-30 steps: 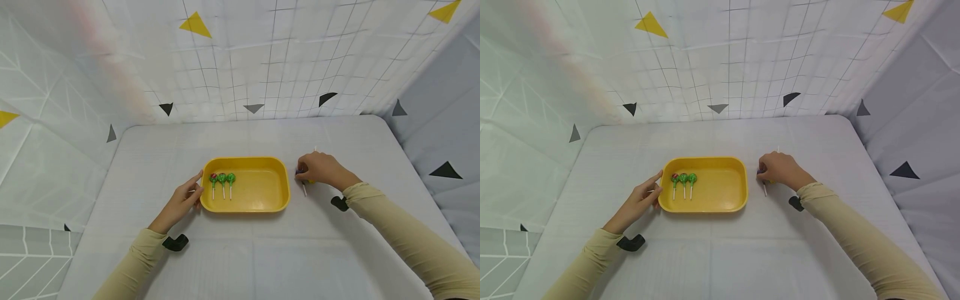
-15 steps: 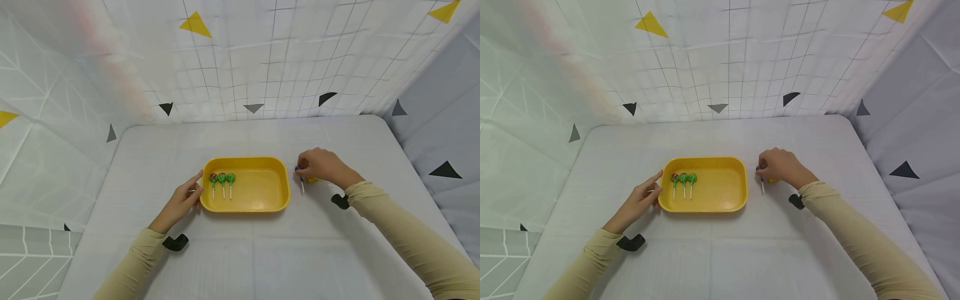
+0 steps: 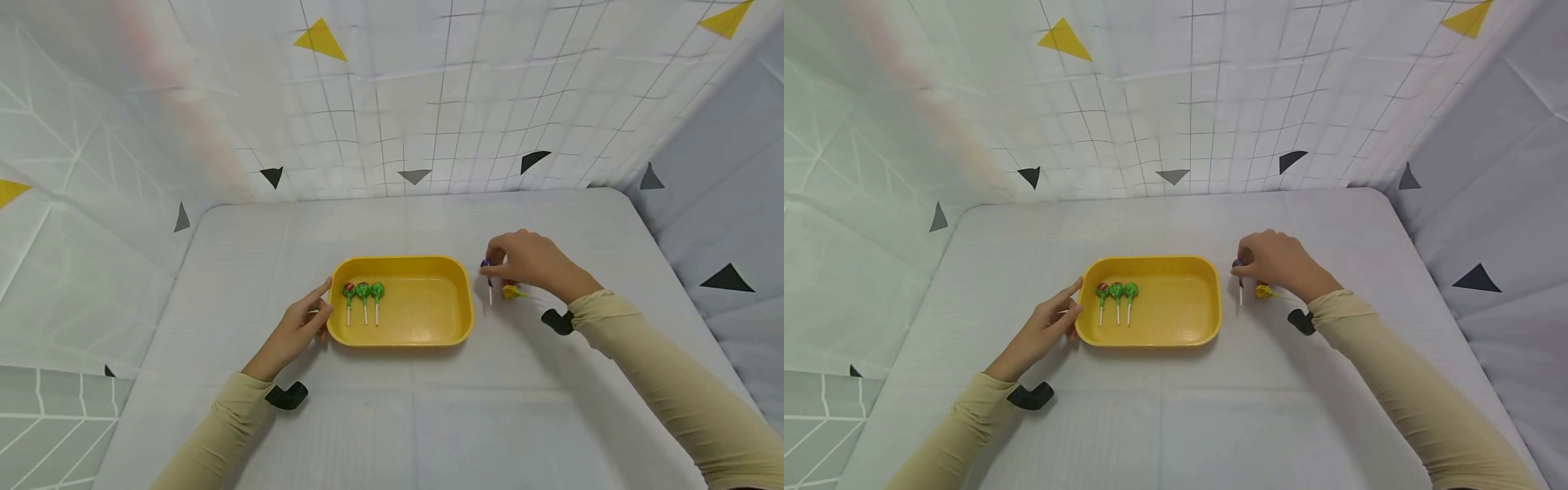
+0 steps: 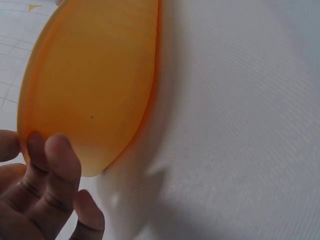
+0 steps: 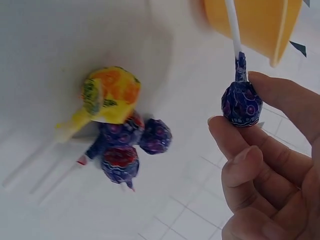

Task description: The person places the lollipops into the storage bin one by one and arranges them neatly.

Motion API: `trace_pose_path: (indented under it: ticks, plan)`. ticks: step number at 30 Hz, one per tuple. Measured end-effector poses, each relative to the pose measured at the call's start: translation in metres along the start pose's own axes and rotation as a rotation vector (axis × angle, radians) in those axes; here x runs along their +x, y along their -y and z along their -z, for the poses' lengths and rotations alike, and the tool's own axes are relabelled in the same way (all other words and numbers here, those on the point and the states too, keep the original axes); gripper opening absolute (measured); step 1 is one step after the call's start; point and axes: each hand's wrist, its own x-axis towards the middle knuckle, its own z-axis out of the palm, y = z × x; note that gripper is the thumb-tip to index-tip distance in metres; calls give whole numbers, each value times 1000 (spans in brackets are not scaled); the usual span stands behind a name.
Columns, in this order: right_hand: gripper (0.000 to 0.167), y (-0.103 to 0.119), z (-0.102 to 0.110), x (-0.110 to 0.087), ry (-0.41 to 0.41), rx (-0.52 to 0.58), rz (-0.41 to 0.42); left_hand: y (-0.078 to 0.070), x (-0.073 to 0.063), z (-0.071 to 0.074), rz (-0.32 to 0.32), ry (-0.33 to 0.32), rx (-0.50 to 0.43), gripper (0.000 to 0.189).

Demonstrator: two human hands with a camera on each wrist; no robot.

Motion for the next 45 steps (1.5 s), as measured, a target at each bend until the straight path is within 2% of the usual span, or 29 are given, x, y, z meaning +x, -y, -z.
trace_pose_path:
  ticks: [6, 21, 41, 45]
  plan:
    - [29, 2, 7, 0, -23, 11, 10, -1, 0, 0, 5, -1, -3, 58]
    - [28, 10, 14, 1, -44, 1, 31, 1, 1, 1, 7, 2, -12, 58]
    - [24, 38, 16, 10, -53, -1, 63, 1, 3, 2, 10, 3, -22, 59]
    - [25, 44, 15, 14, -27, 2, 67, 1, 3, 3, 13, 2, -26, 59]
